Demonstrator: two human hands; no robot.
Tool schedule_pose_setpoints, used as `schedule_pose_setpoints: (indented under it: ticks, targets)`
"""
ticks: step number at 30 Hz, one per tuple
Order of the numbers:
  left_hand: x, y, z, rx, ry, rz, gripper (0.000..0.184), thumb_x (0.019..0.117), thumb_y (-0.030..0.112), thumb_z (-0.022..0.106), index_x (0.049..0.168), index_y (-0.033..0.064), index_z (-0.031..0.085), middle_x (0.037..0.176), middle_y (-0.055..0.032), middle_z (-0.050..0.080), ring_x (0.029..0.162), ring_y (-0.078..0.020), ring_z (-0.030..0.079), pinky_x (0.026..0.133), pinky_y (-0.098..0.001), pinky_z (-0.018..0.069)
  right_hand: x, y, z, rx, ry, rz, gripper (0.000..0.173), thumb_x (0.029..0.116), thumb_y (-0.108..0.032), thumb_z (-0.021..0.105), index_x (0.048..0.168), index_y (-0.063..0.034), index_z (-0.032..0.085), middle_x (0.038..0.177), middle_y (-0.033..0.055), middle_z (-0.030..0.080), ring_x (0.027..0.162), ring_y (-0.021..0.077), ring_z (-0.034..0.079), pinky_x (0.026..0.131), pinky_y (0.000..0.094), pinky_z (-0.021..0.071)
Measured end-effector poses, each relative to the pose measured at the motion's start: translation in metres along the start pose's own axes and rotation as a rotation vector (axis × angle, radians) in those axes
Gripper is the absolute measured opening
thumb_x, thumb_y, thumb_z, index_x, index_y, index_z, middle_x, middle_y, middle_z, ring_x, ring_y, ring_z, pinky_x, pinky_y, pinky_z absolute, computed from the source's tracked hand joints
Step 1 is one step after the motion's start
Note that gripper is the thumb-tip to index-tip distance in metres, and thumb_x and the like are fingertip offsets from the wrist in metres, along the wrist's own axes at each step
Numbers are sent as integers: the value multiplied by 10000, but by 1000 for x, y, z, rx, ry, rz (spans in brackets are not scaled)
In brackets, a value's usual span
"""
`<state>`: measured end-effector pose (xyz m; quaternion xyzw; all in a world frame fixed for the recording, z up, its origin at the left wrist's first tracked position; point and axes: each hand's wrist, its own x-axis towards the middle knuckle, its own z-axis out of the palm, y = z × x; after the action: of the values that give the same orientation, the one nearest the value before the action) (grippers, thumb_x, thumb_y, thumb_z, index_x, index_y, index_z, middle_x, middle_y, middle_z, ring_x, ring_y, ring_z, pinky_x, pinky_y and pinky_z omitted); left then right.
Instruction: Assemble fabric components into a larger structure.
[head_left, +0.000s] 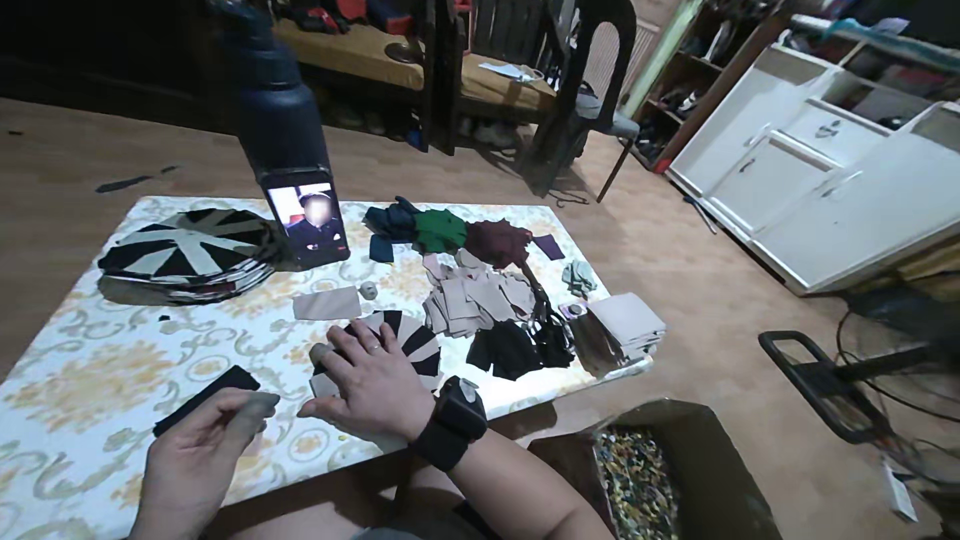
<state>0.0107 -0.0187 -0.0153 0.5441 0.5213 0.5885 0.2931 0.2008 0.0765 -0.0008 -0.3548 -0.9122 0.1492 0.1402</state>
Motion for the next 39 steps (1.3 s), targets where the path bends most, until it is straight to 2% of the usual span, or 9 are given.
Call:
schedule_pose_setpoints:
  ticks: [4, 16, 21, 25, 28, 30, 32, 35, 39]
  targets:
    - [1, 0, -1, 5, 10, -37, 156, 1029, 138, 517, 1008, 115, 670, 848, 145, 667, 667, 50, 602, 604, -117, 515, 0, -1, -3, -2, -18, 0, 700, 989, -643, 480, 1517, -184, 503, 1632, 109, 380, 1546, 335, 256, 1246, 620, 126]
    - [3, 3, 2, 30, 13, -49, 147, 1020, 139, 526, 1002, 119, 671, 836, 154, 662, 672, 55, 594, 607, -119, 506, -1, 0, -5, 53, 62, -24, 702, 986, -630, 502, 1529, -186, 499, 1633, 108, 381, 1533, 359, 285, 1230, 652, 150]
    - [2, 3, 0, -7, -15, -63, 125, 942, 78, 637, 1035, 155, 670, 897, 173, 677, 705, 48, 612, 624, -146, 532, -20, -11, -10, 190, 301, -119, 532, 969, -443, 654, 1383, -110, 647, 1509, 136, 541, 1444, 378, 441, 1198, 645, 271]
    - [3, 7, 1, -6, -54, -105, 229, 875, -2, 675, 1057, 137, 662, 945, 165, 691, 745, 35, 645, 648, -182, 570, -51, -11, -9, 357, 381, -236, 353, 981, -253, 670, 1250, -29, 708, 1392, 167, 631, 1360, 370, 540, 1167, 580, 373]
    - [4, 7, 1, 36, -76, -82, 199, 970, 20, 576, 1163, 56, 601, 957, 161, 665, 780, 52, 633, 706, -176, 559, -75, -6, -3, 469, 515, -313, 219, 959, -104, 674, 1118, 30, 745, 1253, 202, 696, 1245, 362, 630, 1119, 531, 452]
    - [7, 2, 0, 4, -68, -78, 198, 1050, 59, 440, 1232, 33, 515, 900, 132, 654, 708, 31, 606, 660, -172, 530, -88, 1, 1, 515, 560, -317, 193, 963, -70, 658, 1099, 34, 749, 1204, 197, 712, 1208, 338, 651, 1098, 484, 483]
    - [9, -6, -4, -30, -58, -77, 213, 1069, 82, 353, 1254, 24, 440, 871, 107, 636, 663, 9, 602, 642, -184, 537, -101, 7, 2, 562, 586, -304, 178, 963, -43, 645, 1082, 55, 733, 1170, 204, 714, 1177, 325, 662, 1069, 439, 509]
    - [9, -9, -8, -50, -49, -64, 234, 1073, 81, 320, 1275, 61, 436, 871, 144, 647, 652, 17, 599, 626, -177, 536, -117, 19, 3, 607, 663, -279, 160, 950, -12, 639, 1056, 82, 713, 1119, 222, 716, 1125, 321, 680, 1024, 416, 541]
    - [5, -1, -3, -10, -61, -59, 253, 1068, 65, 352, 1309, 66, 430, 839, 173, 600, 665, 38, 573, 638, -164, 519, -139, 36, -1, 536, 752, -170, 133, 951, -37, 636, 1037, 37, 707, 1069, 169, 723, 1080, 268, 684, 993, 388, 550]
